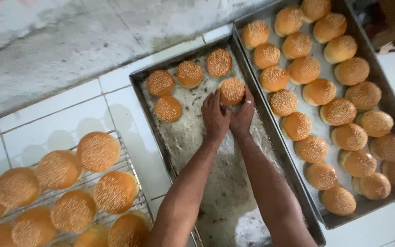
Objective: The recorder is transferring sesame seed burger buns from flat baking trays onto a wire cooling rack and placing the rack onto a storage shelf.
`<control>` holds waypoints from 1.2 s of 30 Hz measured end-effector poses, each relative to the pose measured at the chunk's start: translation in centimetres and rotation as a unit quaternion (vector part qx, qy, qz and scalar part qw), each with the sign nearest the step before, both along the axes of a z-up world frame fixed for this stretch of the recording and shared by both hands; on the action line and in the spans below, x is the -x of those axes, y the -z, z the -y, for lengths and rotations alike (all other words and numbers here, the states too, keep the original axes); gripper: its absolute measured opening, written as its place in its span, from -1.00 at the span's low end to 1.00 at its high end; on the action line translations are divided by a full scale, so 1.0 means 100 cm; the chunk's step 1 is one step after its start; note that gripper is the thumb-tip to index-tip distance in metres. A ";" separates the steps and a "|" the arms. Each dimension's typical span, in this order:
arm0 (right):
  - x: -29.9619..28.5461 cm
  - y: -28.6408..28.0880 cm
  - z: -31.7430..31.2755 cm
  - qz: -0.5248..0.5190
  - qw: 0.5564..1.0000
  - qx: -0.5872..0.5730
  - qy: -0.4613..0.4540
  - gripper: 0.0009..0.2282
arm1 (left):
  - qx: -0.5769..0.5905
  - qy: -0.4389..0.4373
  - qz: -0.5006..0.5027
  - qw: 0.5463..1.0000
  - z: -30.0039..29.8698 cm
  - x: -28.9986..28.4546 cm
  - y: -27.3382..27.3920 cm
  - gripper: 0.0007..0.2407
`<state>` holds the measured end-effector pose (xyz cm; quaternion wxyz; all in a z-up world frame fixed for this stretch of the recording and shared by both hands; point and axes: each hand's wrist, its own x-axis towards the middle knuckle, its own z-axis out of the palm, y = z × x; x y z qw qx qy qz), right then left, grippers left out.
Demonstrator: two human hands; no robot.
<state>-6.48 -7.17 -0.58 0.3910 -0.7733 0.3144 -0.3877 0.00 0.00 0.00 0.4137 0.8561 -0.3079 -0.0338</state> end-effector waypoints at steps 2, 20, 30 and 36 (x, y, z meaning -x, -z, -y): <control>0.010 -0.008 -0.013 -0.009 1.000 -0.004 0.001 -0.19 | 0.003 0.001 -0.004 1.000 -0.016 0.012 -0.013 -0.43; 0.247 -0.075 -0.216 -0.026 0.977 -0.196 0.084 -0.31 | 0.100 -0.071 -0.192 0.974 -0.197 0.255 -0.117 -0.47; 0.281 -0.196 -0.310 0.068 0.997 -0.038 -0.010 -0.19 | 0.182 -0.043 -0.123 0.975 -0.308 0.288 -0.229 -0.16; 0.296 -0.248 -0.360 0.121 0.987 -0.072 -0.071 -0.23 | 0.209 -0.060 -0.135 0.967 -0.373 0.295 -0.310 -0.21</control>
